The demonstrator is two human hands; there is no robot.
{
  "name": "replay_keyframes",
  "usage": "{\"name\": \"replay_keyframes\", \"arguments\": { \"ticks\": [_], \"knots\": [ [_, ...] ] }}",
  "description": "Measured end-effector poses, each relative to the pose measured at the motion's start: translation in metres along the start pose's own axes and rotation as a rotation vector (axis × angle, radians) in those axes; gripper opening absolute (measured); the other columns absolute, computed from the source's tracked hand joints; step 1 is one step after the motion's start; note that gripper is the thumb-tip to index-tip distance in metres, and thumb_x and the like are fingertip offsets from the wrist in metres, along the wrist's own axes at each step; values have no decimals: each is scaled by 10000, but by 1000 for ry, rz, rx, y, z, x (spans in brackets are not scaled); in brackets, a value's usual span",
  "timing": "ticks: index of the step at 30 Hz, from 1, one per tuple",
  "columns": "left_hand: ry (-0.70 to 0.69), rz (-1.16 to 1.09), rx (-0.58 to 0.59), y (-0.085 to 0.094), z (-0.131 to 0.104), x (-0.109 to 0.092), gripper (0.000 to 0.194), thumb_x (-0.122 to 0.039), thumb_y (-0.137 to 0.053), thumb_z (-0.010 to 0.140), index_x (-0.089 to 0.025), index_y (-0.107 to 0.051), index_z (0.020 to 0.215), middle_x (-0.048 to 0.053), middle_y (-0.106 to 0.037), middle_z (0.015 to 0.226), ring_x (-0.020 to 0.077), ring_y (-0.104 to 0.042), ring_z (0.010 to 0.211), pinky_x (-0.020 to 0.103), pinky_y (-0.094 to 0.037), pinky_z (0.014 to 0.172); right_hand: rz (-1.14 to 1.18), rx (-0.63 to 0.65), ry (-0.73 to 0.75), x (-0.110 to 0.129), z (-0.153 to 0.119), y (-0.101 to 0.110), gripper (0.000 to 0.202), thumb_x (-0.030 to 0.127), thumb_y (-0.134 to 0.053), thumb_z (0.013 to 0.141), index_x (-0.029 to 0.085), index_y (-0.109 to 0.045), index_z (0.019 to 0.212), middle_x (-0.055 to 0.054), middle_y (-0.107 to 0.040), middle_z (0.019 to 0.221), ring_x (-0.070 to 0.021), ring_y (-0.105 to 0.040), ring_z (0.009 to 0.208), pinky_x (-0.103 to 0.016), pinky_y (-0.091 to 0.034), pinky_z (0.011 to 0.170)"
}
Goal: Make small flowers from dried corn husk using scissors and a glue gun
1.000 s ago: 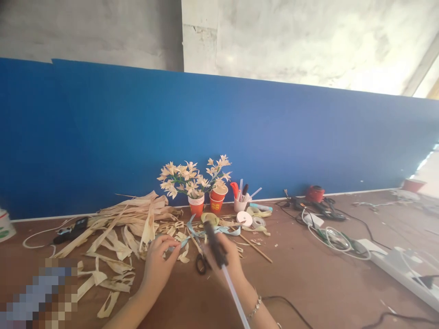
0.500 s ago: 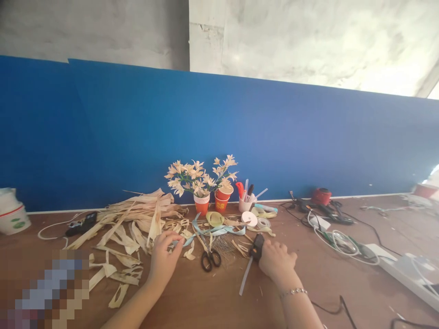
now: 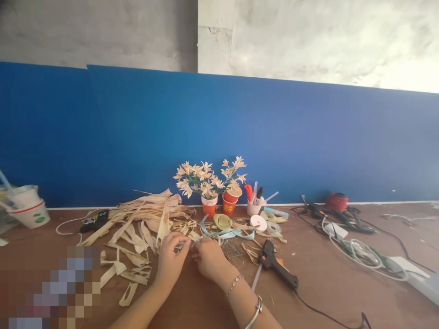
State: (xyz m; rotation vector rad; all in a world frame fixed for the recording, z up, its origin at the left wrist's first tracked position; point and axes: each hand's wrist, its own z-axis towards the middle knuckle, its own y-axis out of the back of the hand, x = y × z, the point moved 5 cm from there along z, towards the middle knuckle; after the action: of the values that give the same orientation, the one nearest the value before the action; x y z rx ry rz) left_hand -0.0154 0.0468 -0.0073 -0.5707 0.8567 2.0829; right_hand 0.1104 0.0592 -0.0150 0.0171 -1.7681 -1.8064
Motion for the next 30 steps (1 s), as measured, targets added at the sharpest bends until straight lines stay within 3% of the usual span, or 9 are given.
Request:
{"name": "replay_keyframes", "arguments": {
  "ticks": [4, 11, 30],
  "knots": [
    [17, 13, 4, -1, 1, 2, 124, -196, -560, 775, -210, -640, 680, 34, -624, 773, 210, -590, 801, 349, -468, 736, 47, -9, 19, -5, -1, -3, 237, 76, -493, 732, 165, -672, 860, -80, -679, 887, -192, -591, 854, -253, -399, 757],
    [30, 5, 16, -2, 0, 4, 110, -205, -571, 776, -209, -646, 696, 34, -624, 780, 213, -590, 803, 357, -464, 744, 178, 14, -40, -16, -2, 1, 280, 12, -518, 638, 153, -640, 846, -32, -666, 738, -141, -580, 655, -197, -385, 580],
    [22, 13, 21, -1, 0, 3, 121, -199, -557, 781, -205, -638, 692, 33, -628, 772, 209, -592, 801, 356, -474, 739, 68, -1, 19, -6, -3, -2, 307, 12, -460, 672, 163, -656, 852, -69, -641, 842, -177, -564, 812, -232, -387, 724]
  ]
}}
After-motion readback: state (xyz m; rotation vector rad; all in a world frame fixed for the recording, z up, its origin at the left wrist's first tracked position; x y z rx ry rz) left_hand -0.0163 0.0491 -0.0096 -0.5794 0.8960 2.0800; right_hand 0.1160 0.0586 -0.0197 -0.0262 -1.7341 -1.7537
